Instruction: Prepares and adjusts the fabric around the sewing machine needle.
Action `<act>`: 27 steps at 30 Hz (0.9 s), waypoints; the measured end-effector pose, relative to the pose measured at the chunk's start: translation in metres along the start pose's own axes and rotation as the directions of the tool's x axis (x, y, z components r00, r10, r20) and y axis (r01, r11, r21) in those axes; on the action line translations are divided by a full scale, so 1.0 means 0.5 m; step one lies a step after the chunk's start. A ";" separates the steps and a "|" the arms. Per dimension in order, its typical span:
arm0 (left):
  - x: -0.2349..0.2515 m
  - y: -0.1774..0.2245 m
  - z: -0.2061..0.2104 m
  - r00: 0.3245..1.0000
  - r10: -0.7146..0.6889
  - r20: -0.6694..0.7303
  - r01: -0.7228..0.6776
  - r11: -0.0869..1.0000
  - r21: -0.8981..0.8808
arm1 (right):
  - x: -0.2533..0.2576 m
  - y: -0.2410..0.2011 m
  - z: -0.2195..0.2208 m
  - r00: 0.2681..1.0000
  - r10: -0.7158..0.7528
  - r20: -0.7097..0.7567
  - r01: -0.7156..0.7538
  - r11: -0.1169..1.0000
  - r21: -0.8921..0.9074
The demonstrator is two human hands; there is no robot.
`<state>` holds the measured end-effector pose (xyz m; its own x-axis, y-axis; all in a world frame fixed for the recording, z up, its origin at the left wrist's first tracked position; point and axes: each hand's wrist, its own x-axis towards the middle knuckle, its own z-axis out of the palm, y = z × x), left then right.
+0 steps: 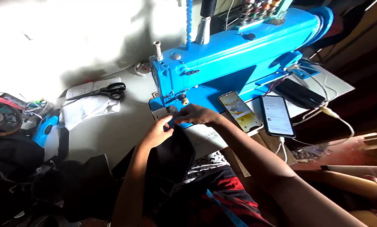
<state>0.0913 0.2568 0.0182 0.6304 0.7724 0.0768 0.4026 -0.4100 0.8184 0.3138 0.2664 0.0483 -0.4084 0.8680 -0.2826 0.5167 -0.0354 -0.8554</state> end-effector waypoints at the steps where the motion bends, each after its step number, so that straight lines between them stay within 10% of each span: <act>1: -0.001 0.001 0.000 1.000 -0.006 -0.003 0.006 1.000 -0.001 | -0.003 0.000 -0.001 1.000 0.003 -0.002 -0.003 1.000 0.006; 20: 0.002 0.005 0.003 0.999 -0.049 0.002 0.049 0.999 0.006 | -0.036 0.032 0.001 0.987 -0.066 -0.145 0.065 0.998 -0.013; 24: -0.011 -0.013 -0.035 0.993 -0.111 -0.028 0.111 0.994 0.006 | -0.063 0.081 0.004 0.810 0.050 -0.584 -0.183 0.968 -0.170; 27: -0.026 -0.028 -0.089 0.909 -0.327 -0.257 0.353 0.934 0.060 | -0.060 0.135 0.029 0.639 -0.241 -0.730 -0.179 0.877 -0.446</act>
<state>0.0479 0.2739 0.0312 0.2709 0.9613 -0.0510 0.6383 -0.1397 0.7570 0.3499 0.2309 -0.0073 0.1639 0.9251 0.3427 0.8622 0.0345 -0.5055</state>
